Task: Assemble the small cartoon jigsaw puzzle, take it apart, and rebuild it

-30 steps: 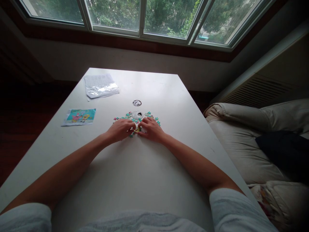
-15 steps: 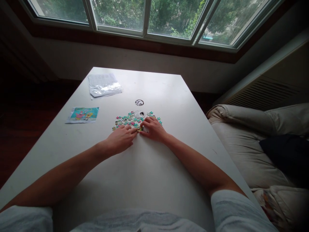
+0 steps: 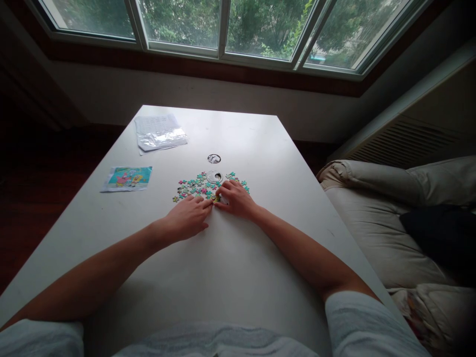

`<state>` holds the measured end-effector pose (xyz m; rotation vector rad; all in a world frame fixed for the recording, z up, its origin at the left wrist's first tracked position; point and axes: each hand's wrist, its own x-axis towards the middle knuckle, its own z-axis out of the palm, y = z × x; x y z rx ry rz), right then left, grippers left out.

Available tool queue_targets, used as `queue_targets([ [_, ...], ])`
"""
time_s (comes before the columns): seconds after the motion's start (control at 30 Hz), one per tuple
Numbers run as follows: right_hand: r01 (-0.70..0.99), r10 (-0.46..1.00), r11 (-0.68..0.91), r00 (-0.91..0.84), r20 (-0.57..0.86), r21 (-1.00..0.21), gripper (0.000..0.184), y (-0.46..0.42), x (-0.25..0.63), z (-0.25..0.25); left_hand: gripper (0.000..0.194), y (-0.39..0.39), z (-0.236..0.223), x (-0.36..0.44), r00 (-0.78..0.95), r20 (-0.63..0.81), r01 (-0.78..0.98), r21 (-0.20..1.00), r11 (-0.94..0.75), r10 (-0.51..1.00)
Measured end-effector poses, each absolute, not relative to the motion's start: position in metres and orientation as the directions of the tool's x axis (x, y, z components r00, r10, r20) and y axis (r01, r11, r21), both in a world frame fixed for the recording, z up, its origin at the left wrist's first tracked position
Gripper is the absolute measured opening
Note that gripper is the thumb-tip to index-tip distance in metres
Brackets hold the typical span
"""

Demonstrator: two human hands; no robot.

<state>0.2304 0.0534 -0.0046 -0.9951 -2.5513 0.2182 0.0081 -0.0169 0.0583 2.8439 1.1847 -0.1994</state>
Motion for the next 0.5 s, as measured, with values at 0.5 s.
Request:
queue_targets([
  [0.5,0.620,0.680,0.733,-0.670,0.297,-0.279,0.028,0.055,0.232,-0.005,0.053,-0.003,0.046,0.003,0.663,-0.068,0.746,-0.022,-0.665,0.746],
])
